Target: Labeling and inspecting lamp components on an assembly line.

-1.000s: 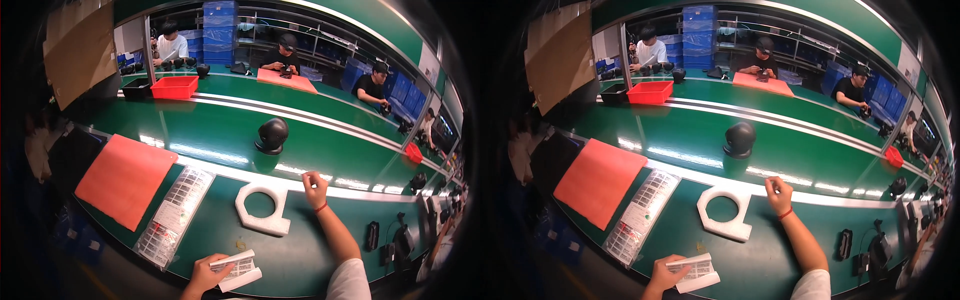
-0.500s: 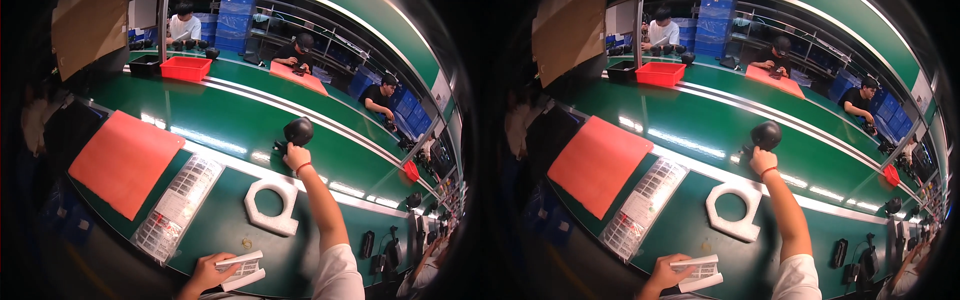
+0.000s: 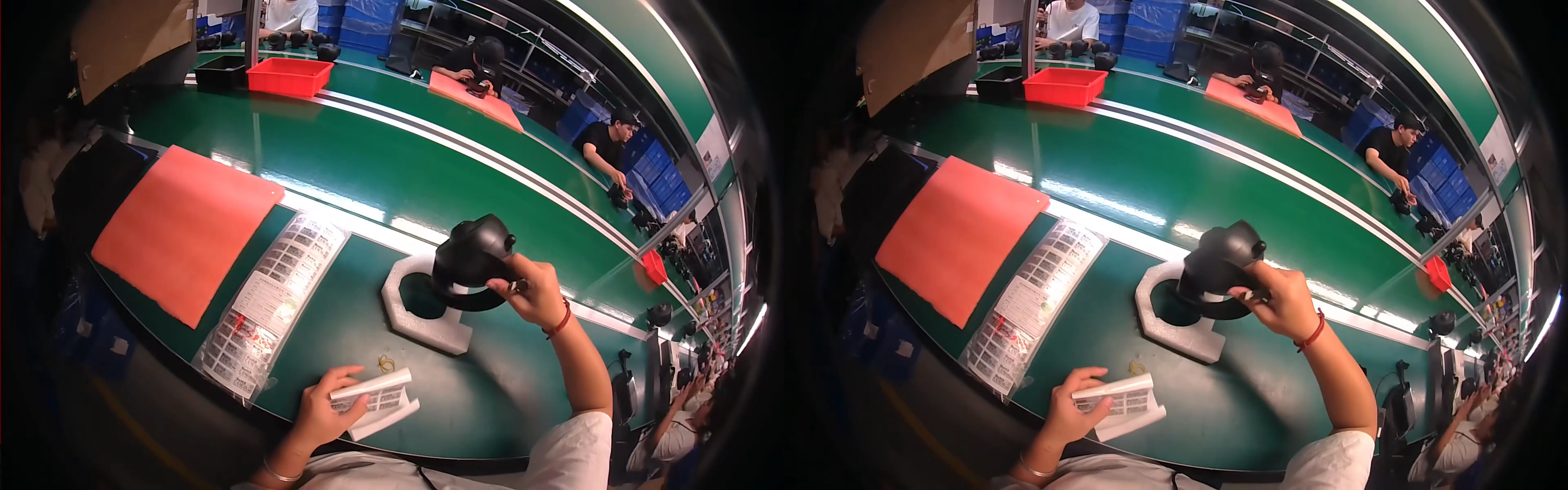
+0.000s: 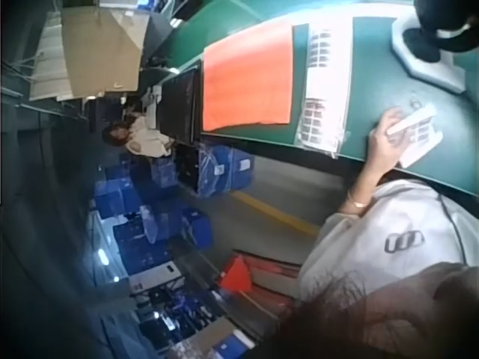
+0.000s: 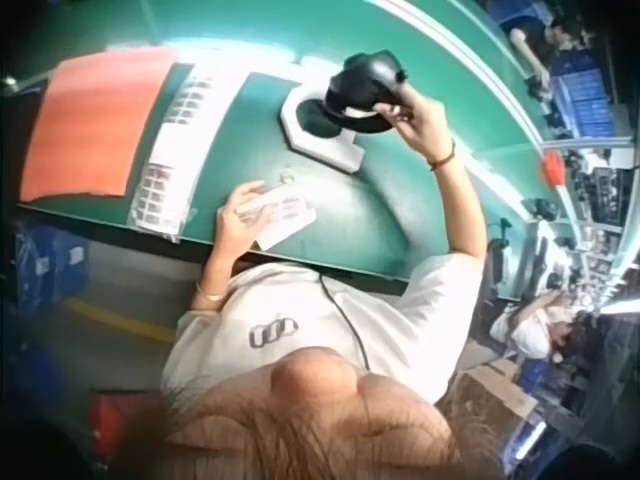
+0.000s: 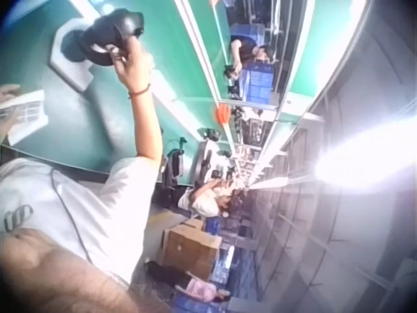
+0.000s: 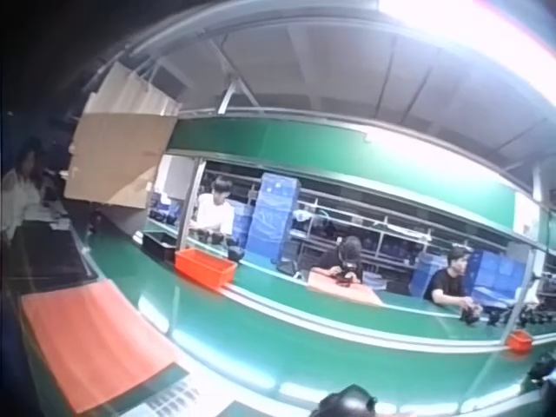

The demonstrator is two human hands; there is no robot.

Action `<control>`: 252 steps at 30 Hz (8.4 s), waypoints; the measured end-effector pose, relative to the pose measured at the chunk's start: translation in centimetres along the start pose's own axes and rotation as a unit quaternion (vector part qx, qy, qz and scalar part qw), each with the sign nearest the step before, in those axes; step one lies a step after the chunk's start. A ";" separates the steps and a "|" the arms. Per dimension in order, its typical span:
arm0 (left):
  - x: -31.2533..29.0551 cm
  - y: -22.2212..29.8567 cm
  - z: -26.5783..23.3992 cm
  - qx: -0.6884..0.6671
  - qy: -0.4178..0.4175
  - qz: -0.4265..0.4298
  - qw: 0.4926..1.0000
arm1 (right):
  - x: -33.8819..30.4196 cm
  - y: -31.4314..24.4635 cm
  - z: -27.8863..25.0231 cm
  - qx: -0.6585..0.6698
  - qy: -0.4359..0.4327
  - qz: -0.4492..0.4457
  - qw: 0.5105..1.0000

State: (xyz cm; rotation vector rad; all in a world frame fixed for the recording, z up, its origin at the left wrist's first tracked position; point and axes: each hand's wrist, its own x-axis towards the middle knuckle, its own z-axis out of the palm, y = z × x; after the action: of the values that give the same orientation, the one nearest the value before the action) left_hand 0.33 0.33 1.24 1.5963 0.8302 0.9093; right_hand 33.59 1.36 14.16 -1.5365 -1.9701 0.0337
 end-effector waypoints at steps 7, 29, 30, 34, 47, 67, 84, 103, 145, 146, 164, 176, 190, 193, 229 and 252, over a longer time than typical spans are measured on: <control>-0.5 -1.3 0.8 -0.129 0.052 -0.021 0.990 | -1.4 -1.4 2.4 -0.051 -0.023 0.008 0.998; 0.4 0.8 2.2 -0.291 0.005 -0.042 0.956 | -7.0 -9.2 6.4 0.200 -0.134 0.035 0.970; 0.1 -0.2 1.9 -0.292 0.005 -0.043 0.955 | -7.0 -9.1 6.4 0.200 -0.134 0.036 0.970; -0.6 -2.3 1.9 -0.277 -0.028 -0.009 0.960 | -7.1 -8.6 6.6 0.209 -0.091 0.020 0.973; 0.1 -1.2 2.9 -0.248 0.053 0.009 0.967 | -6.5 -9.8 3.1 0.268 -0.044 0.053 0.961; -0.3 0.2 3.1 -0.100 0.017 0.026 0.995 | -6.9 -10.6 6.2 0.271 -0.081 -0.021 0.959; -0.7 -0.1 3.0 -0.039 -0.058 -0.030 0.997 | -6.9 -10.3 5.0 0.196 -0.025 -0.041 0.979; -0.1 -0.1 3.0 -0.105 -0.073 -0.047 0.991 | -8.6 -2.5 8.6 -0.130 0.100 -0.232 0.959; -0.3 -0.4 3.1 -0.094 -0.070 -0.043 0.992 | -8.9 -1.9 10.4 -0.052 0.182 -0.103 0.976; -0.3 -0.5 3.1 -0.095 -0.070 -0.042 0.992 | -8.9 -1.8 10.5 -0.053 0.182 -0.103 0.976; -0.5 -0.7 3.2 -0.082 -0.062 -0.011 0.995 | -9.0 -3.1 10.2 -0.151 0.137 -0.159 0.966; 0.2 0.0 2.5 -0.051 -0.070 0.001 0.996 | -4.4 -6.0 1.8 0.083 0.187 -0.005 0.979; -1.5 -0.8 3.2 -0.026 -0.077 0.003 0.997 | 0.8 -4.4 1.0 -0.071 -0.114 0.035 0.990; -1.0 -0.7 3.2 -0.013 -0.078 -0.002 0.997 | 1.1 -4.5 0.6 -0.072 -0.059 0.001 0.996; -0.4 -0.3 4.4 -0.033 -0.051 -0.053 0.997 | -4.4 19.5 6.1 -0.191 0.126 0.443 0.867; -0.9 0.1 4.7 -0.044 -0.047 -0.031 0.997 | -8.4 15.0 6.6 -0.040 0.311 0.299 0.901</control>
State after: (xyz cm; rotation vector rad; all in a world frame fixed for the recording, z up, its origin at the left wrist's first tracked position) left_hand 4.11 -2.57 0.57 1.5162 0.7600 0.8104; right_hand 44.32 1.05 -0.79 -1.8594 -0.9763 -0.2563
